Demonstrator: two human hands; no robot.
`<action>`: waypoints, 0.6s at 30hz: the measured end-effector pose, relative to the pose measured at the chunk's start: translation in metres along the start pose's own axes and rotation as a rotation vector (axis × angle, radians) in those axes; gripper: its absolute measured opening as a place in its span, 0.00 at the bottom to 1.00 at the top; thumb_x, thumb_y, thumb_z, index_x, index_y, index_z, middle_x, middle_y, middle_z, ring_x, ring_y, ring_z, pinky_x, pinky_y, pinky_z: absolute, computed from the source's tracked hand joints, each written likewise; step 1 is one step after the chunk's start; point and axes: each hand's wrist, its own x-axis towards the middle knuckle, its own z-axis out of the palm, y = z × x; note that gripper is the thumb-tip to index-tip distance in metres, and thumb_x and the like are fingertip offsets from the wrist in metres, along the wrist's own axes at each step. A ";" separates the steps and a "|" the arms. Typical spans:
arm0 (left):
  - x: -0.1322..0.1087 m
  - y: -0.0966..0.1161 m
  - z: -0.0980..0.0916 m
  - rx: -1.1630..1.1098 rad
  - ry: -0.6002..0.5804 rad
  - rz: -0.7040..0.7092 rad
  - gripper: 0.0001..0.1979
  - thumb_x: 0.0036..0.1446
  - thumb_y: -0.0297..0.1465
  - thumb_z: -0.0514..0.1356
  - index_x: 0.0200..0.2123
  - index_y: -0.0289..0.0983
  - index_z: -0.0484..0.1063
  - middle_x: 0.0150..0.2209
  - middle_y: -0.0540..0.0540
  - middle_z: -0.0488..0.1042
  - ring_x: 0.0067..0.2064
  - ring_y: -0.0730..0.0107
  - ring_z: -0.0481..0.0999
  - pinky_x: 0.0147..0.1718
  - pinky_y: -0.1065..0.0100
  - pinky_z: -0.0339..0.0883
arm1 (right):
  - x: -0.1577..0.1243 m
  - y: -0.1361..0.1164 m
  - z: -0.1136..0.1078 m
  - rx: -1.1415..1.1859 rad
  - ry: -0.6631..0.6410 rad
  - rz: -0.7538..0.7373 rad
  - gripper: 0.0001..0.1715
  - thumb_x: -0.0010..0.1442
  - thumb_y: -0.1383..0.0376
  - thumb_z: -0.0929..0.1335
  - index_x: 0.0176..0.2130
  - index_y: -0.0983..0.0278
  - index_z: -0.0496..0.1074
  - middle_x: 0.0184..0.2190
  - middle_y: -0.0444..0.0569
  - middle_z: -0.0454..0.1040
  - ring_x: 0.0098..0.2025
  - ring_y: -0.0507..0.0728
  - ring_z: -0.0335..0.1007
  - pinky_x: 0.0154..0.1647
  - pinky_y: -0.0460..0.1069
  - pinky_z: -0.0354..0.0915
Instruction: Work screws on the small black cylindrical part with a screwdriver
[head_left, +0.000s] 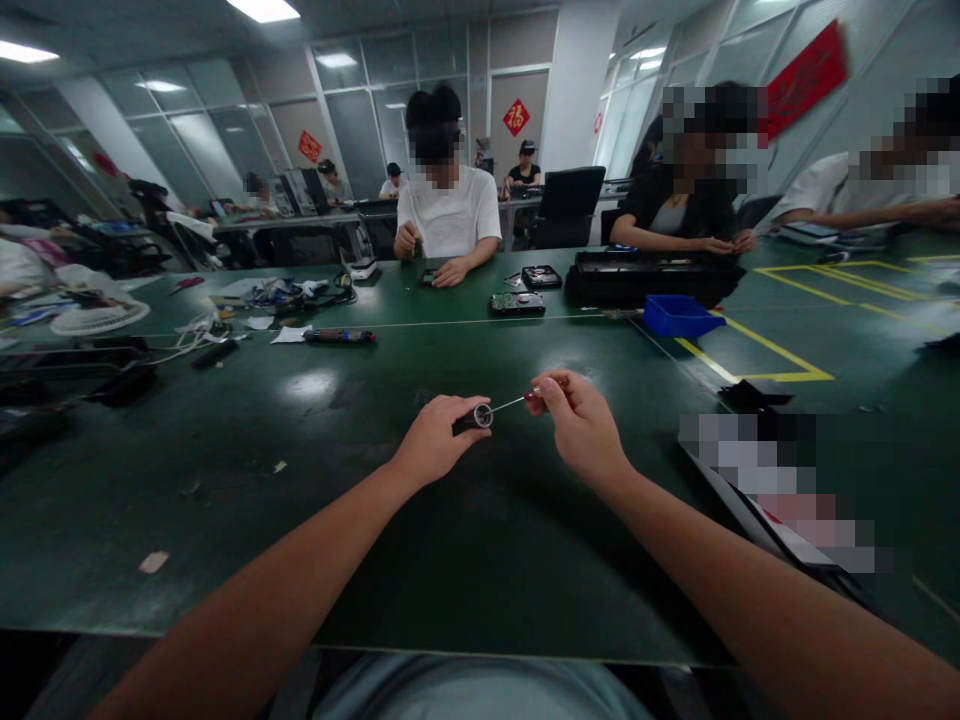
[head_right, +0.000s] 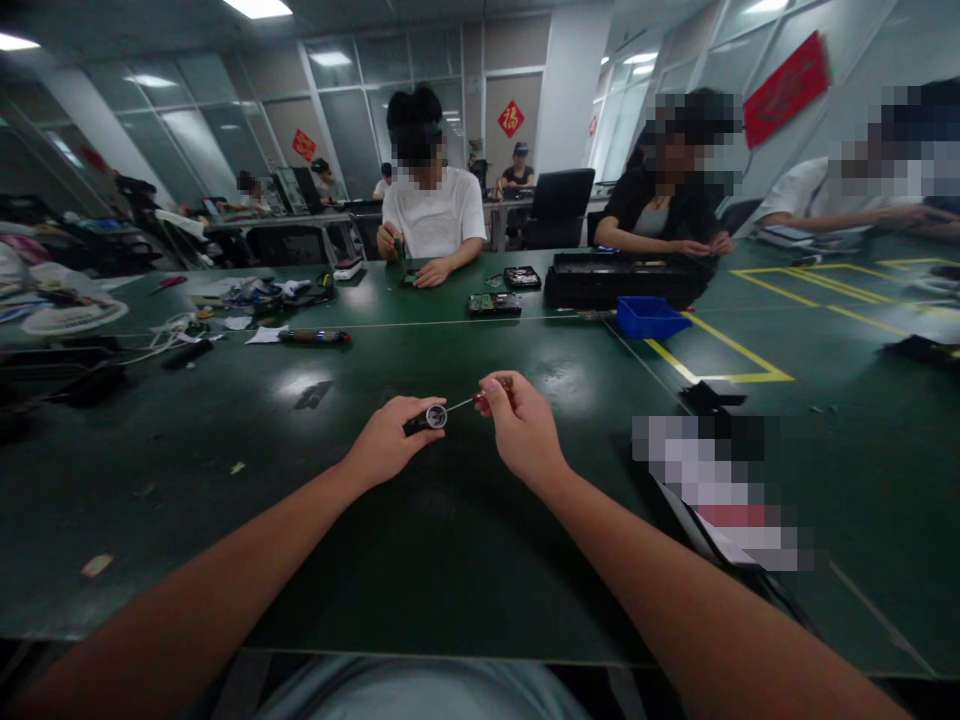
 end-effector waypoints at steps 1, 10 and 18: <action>0.000 0.000 0.000 0.002 0.000 -0.001 0.21 0.60 0.36 0.65 0.57 0.45 0.71 0.48 0.46 0.77 0.50 0.59 0.72 0.51 0.56 0.65 | -0.001 -0.002 0.000 -0.023 -0.005 -0.006 0.15 0.66 0.54 0.64 0.38 0.62 0.71 0.30 0.48 0.77 0.31 0.55 0.73 0.35 0.52 0.69; -0.001 -0.003 0.002 -0.005 -0.006 0.020 0.21 0.59 0.34 0.65 0.56 0.45 0.72 0.50 0.47 0.76 0.52 0.60 0.72 0.53 0.57 0.65 | -0.003 -0.007 -0.007 -0.379 0.010 -0.072 0.24 0.60 0.49 0.69 0.22 0.60 0.66 0.16 0.41 0.68 0.19 0.51 0.61 0.22 0.48 0.55; 0.000 -0.005 0.001 -0.009 -0.006 0.011 0.21 0.60 0.34 0.65 0.57 0.45 0.71 0.49 0.47 0.77 0.51 0.60 0.72 0.52 0.57 0.65 | -0.006 -0.009 -0.007 -0.294 -0.155 -0.135 0.10 0.65 0.58 0.66 0.40 0.61 0.72 0.28 0.45 0.76 0.28 0.54 0.73 0.30 0.49 0.64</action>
